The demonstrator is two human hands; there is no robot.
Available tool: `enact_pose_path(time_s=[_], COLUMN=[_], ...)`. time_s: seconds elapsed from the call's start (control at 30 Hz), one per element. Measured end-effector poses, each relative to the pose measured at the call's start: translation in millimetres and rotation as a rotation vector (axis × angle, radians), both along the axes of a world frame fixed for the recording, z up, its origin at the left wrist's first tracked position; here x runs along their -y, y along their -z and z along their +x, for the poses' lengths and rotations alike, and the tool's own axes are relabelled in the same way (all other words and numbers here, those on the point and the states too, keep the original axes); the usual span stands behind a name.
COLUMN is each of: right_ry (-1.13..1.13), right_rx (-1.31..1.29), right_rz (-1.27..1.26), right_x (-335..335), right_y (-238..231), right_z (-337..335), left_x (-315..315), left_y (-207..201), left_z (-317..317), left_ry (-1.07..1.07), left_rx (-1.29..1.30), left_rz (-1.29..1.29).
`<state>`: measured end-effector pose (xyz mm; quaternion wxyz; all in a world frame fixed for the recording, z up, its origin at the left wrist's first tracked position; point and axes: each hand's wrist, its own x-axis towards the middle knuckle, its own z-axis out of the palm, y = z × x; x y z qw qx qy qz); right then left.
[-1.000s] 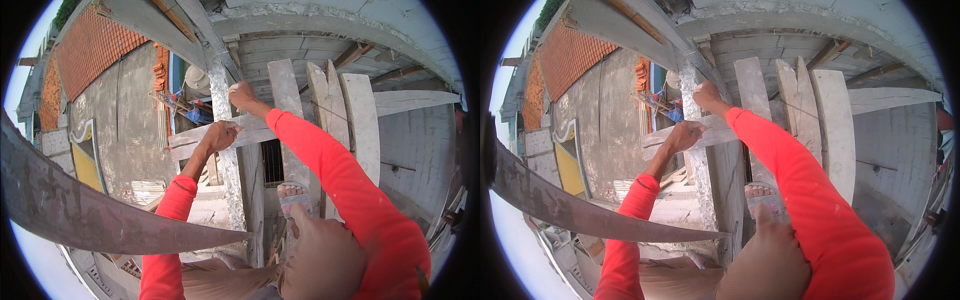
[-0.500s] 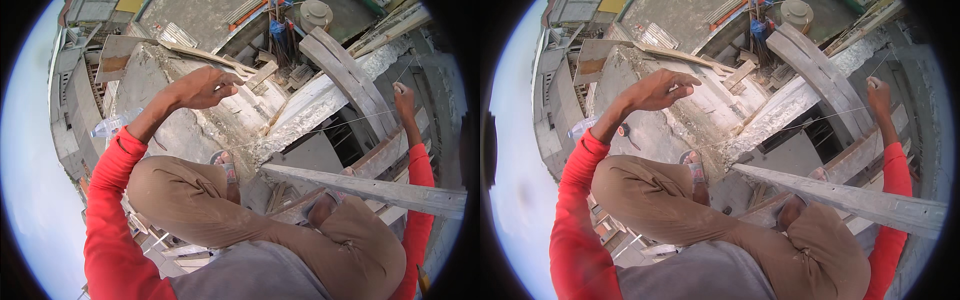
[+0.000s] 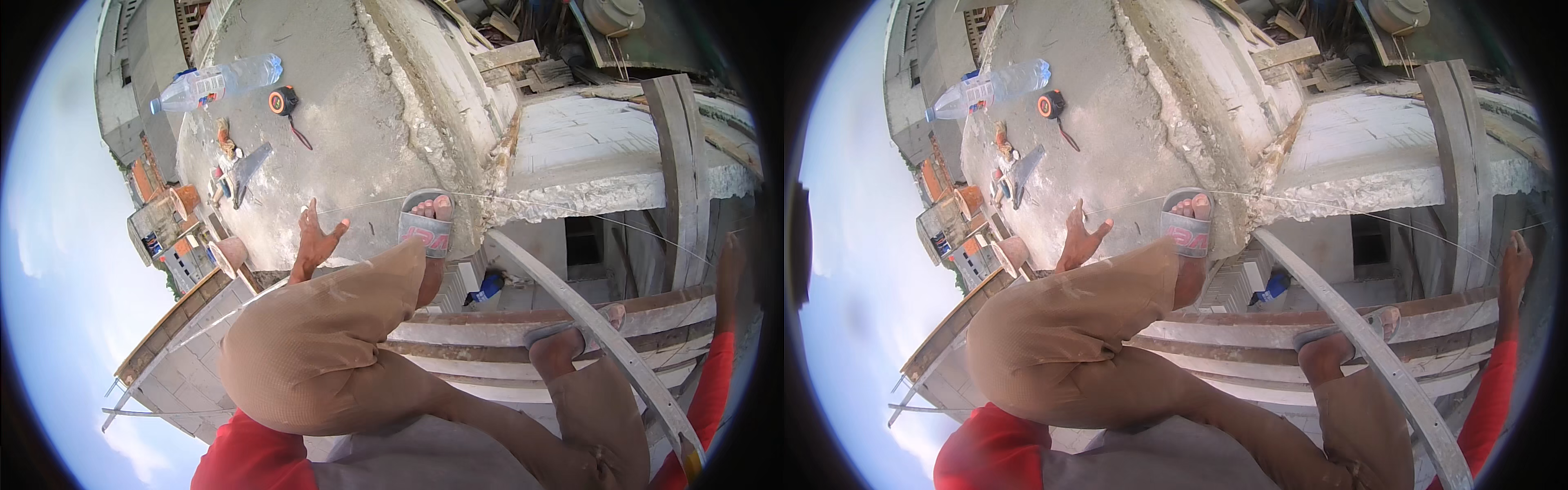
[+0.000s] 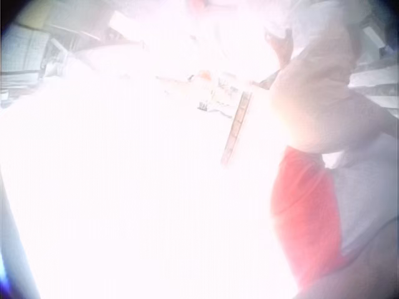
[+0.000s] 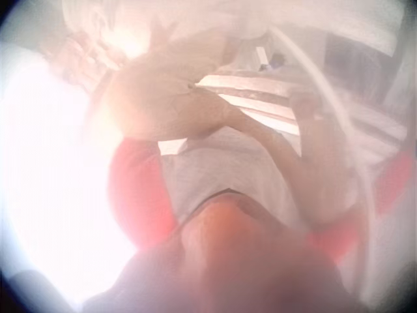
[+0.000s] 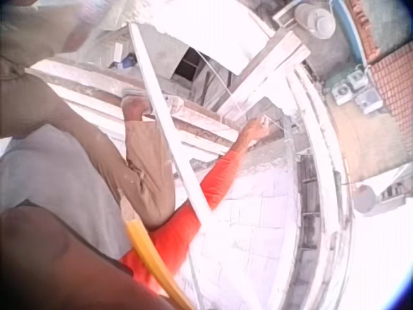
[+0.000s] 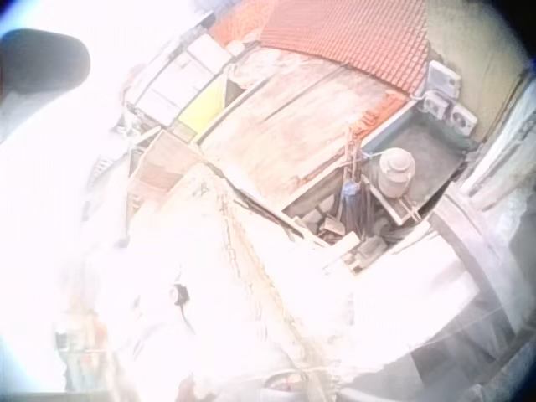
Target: The person measures a concrete wall with a tape measure and marks points with a pencil. Then the person uses a chalk line to snap a straight line across the wall. The person works on a construction site with wooden planks and scaffolding visible.
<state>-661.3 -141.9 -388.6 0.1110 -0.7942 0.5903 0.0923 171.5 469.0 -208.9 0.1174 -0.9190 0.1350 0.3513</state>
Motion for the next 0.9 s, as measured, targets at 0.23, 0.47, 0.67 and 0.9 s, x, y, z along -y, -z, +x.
enact_pose_path(time_s=[0.23,0.47,0.67,0.9], right_ry=[0.122,0.158,0.237,0.865], right_rx=[0.034,0.003,0.177,0.754], right_rz=[0.139,0.219,0.021,0.334], right_x=[13.0,0.3,-34.1,-118.8], right_y=[-2.2,-51.2,-63.9,-126.5], right_z=[-23.5,28.4,86.7,173.6], left_x=[-95.5,-131.8,-107.7,93.9], left_y=[24.1,94.5,83.5,-124.1], left_z=[24.4,84.6,95.6,49.6], left_ry=[-0.246,-0.538,-0.526,-0.802], left_rx=[0.332,0.3,0.217,-0.494], left_rz=[-0.144,-0.38,-0.334,-0.999])
